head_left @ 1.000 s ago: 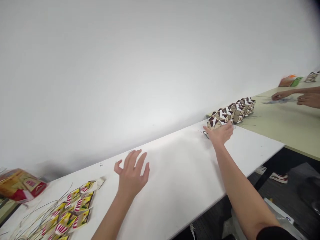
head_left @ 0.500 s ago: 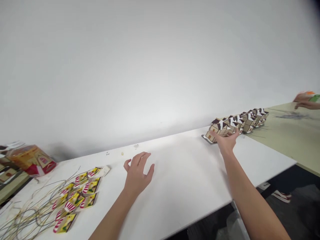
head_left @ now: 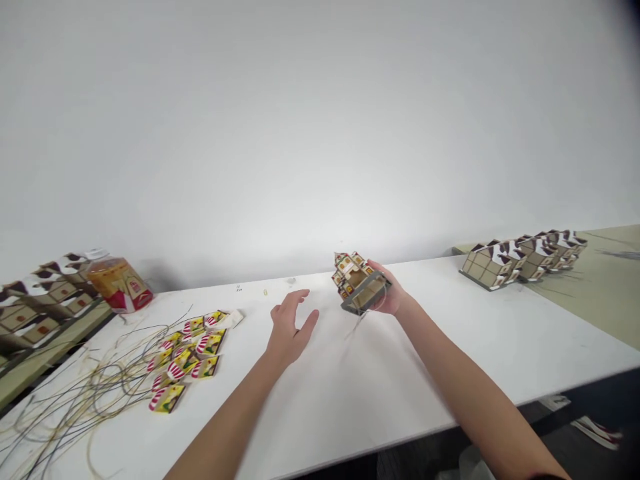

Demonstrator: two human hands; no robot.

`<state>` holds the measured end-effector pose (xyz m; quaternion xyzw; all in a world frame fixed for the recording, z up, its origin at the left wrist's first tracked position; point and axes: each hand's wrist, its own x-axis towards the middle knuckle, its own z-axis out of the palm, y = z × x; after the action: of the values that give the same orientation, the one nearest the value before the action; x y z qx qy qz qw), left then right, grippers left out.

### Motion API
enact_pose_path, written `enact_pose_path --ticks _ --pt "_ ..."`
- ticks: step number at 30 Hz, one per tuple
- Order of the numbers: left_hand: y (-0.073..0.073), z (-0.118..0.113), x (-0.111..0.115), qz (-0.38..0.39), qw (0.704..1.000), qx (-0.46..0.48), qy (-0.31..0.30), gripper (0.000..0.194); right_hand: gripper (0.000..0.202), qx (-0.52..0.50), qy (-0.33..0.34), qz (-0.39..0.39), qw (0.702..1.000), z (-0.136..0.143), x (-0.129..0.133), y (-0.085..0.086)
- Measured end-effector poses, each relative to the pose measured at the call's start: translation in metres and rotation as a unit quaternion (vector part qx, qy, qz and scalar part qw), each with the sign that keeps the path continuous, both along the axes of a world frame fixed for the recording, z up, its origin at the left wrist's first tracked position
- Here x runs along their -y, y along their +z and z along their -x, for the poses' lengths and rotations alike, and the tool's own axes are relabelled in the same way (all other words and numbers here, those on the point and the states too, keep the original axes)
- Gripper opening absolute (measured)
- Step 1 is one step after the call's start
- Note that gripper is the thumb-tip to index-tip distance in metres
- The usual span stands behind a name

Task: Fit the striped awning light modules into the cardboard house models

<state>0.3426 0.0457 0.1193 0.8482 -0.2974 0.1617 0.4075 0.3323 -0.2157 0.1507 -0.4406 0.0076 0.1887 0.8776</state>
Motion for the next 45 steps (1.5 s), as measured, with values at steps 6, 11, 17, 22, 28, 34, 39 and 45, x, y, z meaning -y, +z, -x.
enact_pose_path --ticks 6,11,17,22,28,34,39,45 --pt "0.001 0.002 0.002 0.025 0.993 0.107 -0.040 0.011 0.057 0.035 0.065 -0.068 0.995 -0.003 -0.046 -0.011" --pt "-0.001 0.003 0.008 0.007 0.992 0.123 -0.008 0.013 0.051 -0.007 0.008 -0.043 0.999 0.003 -0.049 -0.020" --pt "0.003 0.004 0.009 0.018 0.997 0.073 0.020 0.016 0.037 -0.077 -0.019 0.063 0.995 0.000 -0.048 -0.030" --pt "0.005 0.007 0.012 0.059 0.997 0.036 0.039 0.024 0.031 -0.082 -0.026 0.203 0.975 0.004 -0.046 -0.031" --pt "0.003 0.008 0.013 0.061 0.997 0.027 0.041 0.025 0.021 -0.034 -0.069 0.348 0.934 0.007 -0.031 -0.031" --pt "0.003 0.012 0.013 -0.029 0.999 -0.005 -0.022 0.025 0.027 0.112 -0.271 0.488 0.822 0.012 -0.017 -0.021" --pt "0.002 0.015 0.015 -0.100 0.993 -0.055 -0.039 0.026 0.028 0.418 -0.337 0.571 0.621 0.040 -0.027 -0.014" --pt "-0.001 0.010 0.013 -0.131 0.985 -0.104 -0.048 0.025 0.034 0.509 -0.089 0.710 0.479 0.045 -0.051 -0.036"
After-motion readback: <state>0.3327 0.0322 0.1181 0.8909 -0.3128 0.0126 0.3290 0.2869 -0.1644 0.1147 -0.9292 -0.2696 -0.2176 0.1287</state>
